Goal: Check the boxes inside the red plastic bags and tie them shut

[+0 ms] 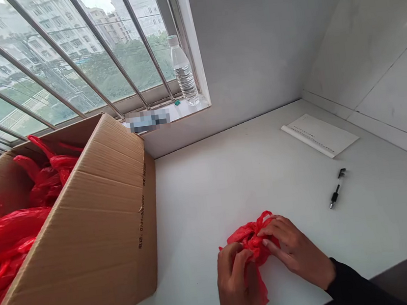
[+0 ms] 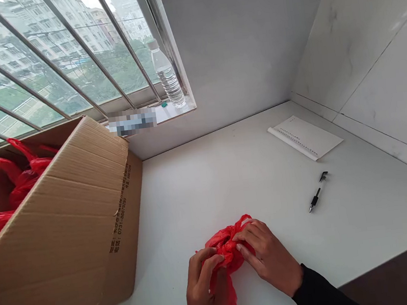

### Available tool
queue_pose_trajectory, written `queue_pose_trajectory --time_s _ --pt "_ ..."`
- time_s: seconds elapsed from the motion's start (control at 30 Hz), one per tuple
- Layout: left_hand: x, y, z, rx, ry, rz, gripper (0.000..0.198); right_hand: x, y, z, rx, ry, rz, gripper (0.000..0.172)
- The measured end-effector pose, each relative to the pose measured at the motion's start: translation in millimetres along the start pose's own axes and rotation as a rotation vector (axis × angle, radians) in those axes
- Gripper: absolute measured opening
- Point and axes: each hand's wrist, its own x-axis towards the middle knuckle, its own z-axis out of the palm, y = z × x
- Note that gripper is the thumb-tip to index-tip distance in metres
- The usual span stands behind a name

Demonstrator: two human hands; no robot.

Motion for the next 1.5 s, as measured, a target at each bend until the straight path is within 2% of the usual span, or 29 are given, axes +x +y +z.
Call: queue_pose_trajectory --time_s 0.17,0.27,0.33,0.4,0.47,0.63,0.77,0.8,0.87,0.93,1.03,1.1,1.17,1.23,1.3,1.4,1.5 --pt "1.1 -5.3 -9.9 0.014 0.007 -0.04 0.023 -2.6 -2.0 -4.9 0.04 0.046 0.078 0.012" --pt "3.3 1.8 -9.5 0.077 -0.096 0.012 0.037 -2.6 -4.5 -8.1 0.026 0.018 0.084 0.01" --pt "3.6 6.0 -8.0 0.108 -0.132 0.048 0.041 -2.3 -5.1 -9.7 -0.001 -0.003 0.066 0.017" --pt "2.6 6.5 -7.6 0.096 -0.103 0.047 0.032 -2.8 -4.2 -11.2 -0.02 -0.026 0.033 0.018" --pt "0.7 3.9 -9.6 0.07 -0.07 0.02 0.025 -4.4 -2.4 -13.1 -0.027 -0.027 0.019 0.009" --pt "-1.4 0.0 -17.6 0.035 -0.047 -0.094 0.021 -9.6 -4.2 -19.2 -0.019 -0.005 0.081 0.009" --pt "-1.4 7.2 -15.2 -0.008 -0.06 -0.103 0.022 -7.4 -13.7 -18.7 0.035 -0.091 0.042 0.031" --pt "-1.5 8.8 -14.2 -0.021 -0.064 -0.106 0.022 -6.0 -15.4 -17.7 0.045 -0.1 0.029 0.032" --pt "-1.6 10.0 -14.0 -0.045 -0.06 -0.137 0.019 -3.6 -16.4 -16.5 0.061 -0.092 0.011 0.016" --pt "-1.2 8.0 -17.6 -0.058 -0.02 -0.213 0.014 -2.7 -14.6 -18.1 0.076 -0.038 0.058 0.006" --pt "0.8 4.0 -28.0 -0.072 0.057 -0.353 0.009 -4.6 -11.3 -25.2 0.104 0.052 0.259 0.011" --pt "2.2 5.7 -33.2 -0.092 0.08 -0.4 0.014 -6.0 -12.0 -29.1 0.145 0.054 0.352 0.012" --pt "3.4 11.8 -33.8 -0.108 0.061 -0.364 0.025 -5.7 -15.3 -29.6 0.173 0.035 0.339 0.016" --pt "5.1 18.5 -30.0 -0.063 -0.011 -0.234 0.042 -3.2 -19.9 -27.0 0.157 0.016 0.256 0.033" --pt "7.5 21.3 -25.2 0.005 -0.074 -0.102 0.05 0.2 -23.7 -24.1 0.134 -0.001 0.177 0.034" --pt "12.4 16.2 -24.5 0.026 -0.037 -0.074 0.031 2.4 -26.0 -24.8 0.167 0.018 0.22 0.017" --pt "16.9 9.5 -34.8 -0.005 0.036 -0.214 0.013 -0.2 -24.8 -31.6 0.286 0.062 0.433 0.017"
